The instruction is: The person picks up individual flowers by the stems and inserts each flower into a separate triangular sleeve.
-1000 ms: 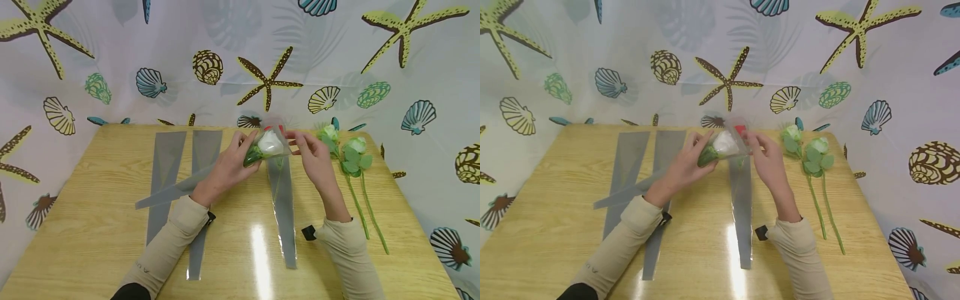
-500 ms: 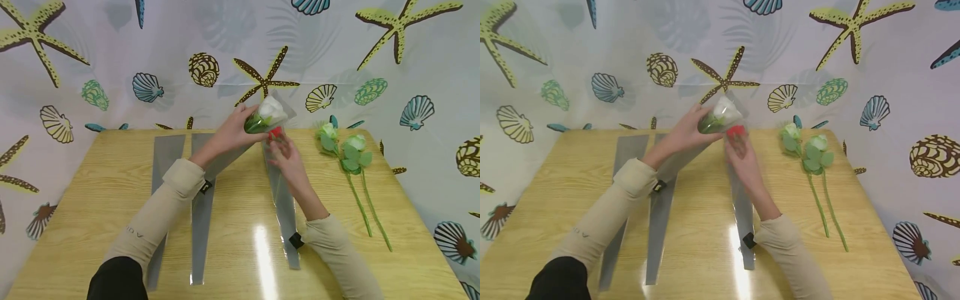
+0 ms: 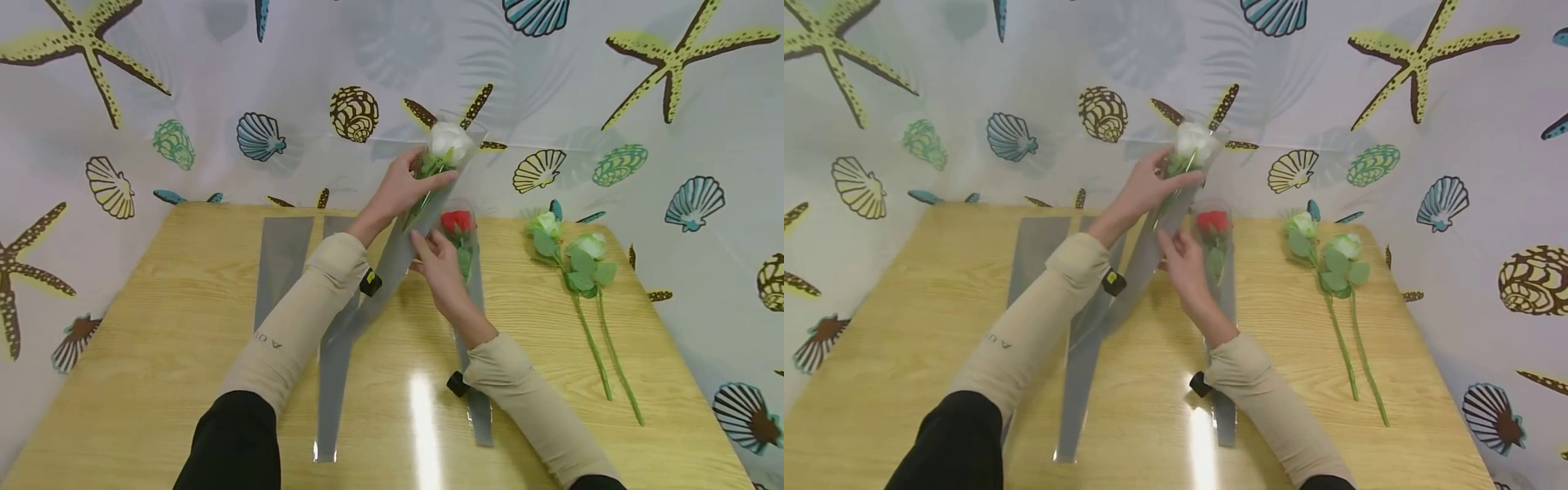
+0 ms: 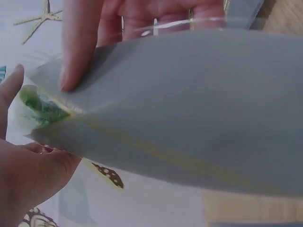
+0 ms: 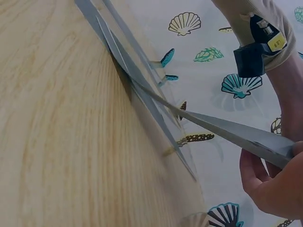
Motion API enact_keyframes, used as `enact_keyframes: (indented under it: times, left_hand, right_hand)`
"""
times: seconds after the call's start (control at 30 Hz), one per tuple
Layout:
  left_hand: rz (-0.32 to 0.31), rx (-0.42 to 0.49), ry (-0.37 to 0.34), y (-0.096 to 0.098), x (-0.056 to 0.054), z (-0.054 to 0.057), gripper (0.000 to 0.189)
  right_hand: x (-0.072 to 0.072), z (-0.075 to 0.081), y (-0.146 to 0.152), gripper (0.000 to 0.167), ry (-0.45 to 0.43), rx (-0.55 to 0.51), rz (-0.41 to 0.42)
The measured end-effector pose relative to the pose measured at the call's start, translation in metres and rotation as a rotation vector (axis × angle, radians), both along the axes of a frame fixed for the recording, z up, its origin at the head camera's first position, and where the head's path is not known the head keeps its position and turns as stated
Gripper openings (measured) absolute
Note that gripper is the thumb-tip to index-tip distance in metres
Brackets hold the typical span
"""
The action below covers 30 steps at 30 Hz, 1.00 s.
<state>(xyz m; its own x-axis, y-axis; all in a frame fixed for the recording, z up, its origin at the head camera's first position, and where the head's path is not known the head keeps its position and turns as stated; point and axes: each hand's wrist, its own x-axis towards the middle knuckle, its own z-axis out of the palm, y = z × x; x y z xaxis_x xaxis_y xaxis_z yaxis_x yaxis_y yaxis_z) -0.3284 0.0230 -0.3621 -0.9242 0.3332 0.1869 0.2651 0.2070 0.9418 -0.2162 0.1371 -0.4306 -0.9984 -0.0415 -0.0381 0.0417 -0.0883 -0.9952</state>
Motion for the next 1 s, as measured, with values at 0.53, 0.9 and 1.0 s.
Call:
enact_keyframes:
  times: [0.53,0.9,1.0]
  left_hand:
    - [0.008,0.224,-0.432,-0.048,0.023,-0.065,0.06]
    - [0.044,0.214,-0.541,-0.039,0.035,-0.12,0.055]
    - [0.065,0.219,-0.527,-0.036,0.035,-0.119,0.057]
  right_hand:
    - [0.011,-0.021,0.032,0.05,-0.124,0.11,0.051]
    - [0.019,-0.032,0.038,0.068,-0.297,0.259,0.163]
    - [0.021,-0.021,0.038,0.073,-0.303,0.328,0.153]
